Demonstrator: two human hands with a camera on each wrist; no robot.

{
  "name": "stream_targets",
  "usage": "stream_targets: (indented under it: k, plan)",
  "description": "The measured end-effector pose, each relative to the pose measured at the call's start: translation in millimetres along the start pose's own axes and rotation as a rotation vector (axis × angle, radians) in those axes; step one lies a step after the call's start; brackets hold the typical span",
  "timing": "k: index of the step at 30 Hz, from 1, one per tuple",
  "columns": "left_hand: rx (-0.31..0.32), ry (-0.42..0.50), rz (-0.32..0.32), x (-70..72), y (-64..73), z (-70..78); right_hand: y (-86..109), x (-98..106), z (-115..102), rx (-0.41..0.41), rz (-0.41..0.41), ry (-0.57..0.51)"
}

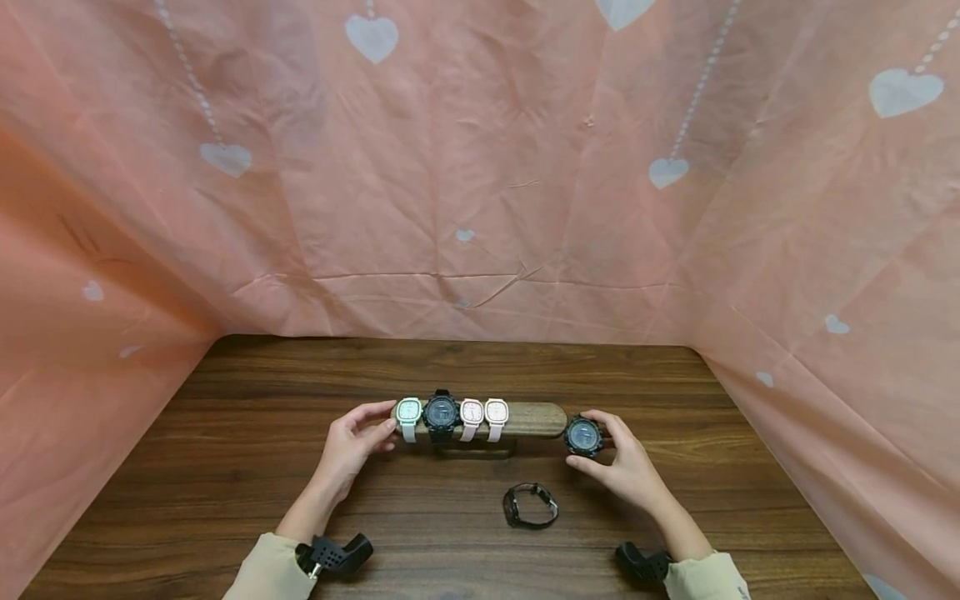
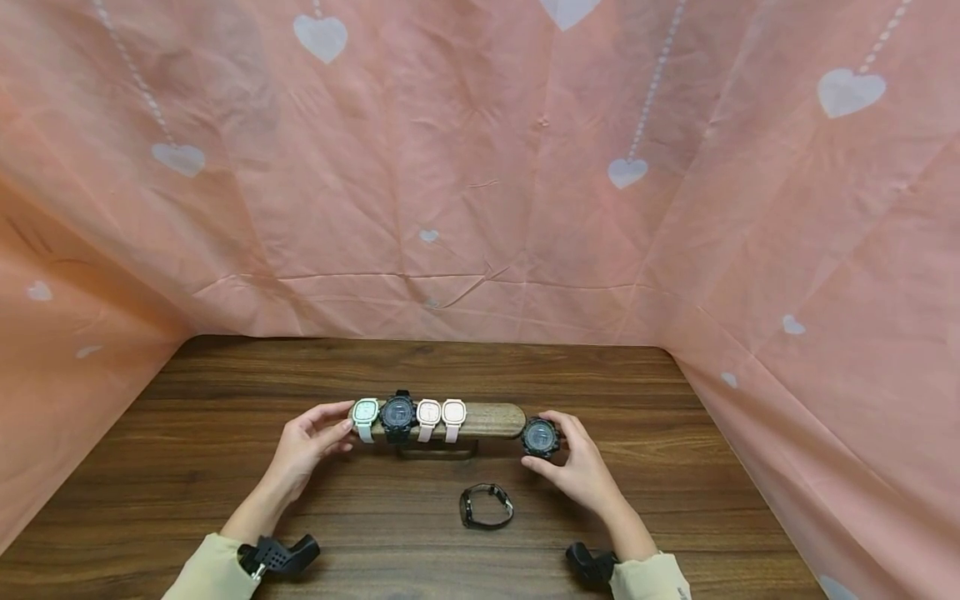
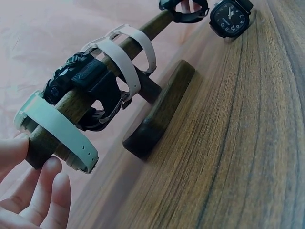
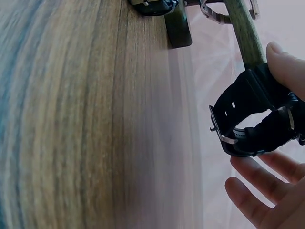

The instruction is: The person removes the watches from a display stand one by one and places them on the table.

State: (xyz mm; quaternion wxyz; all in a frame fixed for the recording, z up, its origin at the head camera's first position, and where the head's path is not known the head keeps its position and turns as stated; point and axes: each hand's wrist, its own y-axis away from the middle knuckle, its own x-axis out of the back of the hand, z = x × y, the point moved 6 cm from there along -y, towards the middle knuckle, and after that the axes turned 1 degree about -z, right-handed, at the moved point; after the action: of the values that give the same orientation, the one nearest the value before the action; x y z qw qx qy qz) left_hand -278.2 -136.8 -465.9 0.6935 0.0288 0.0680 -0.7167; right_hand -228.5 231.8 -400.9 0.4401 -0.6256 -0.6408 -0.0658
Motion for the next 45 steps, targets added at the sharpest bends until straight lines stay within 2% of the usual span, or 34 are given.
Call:
stream_targets:
  k: [5,10,19,36,45]
  plan:
    - [-0.011,-0.022,-0.002,-0.2,-0.5,1.7,3.2,-2.1,23.5,0.006,0.01,0.028]
    - [-0.014,-0.03,-0.013,-0.8,-0.3,2.7,5.7,-0.5,30.8,0.044,0.002,0.034]
    - [-0.001,-0.025,-0.028,-0.3,-1.9,1.7,11.6,0.0,29.2,0.097,-0.025,0.038]
    - [0.002,-0.012,-0.014,0.3,-3.2,0.7,22.2,0.5,26.7,0.071,-0.105,0.083]
    - [-0.004,-0.018,-0.021,1.0,-2.8,0.2,29.7,-2.9,28.0,0.062,-0.143,0.069]
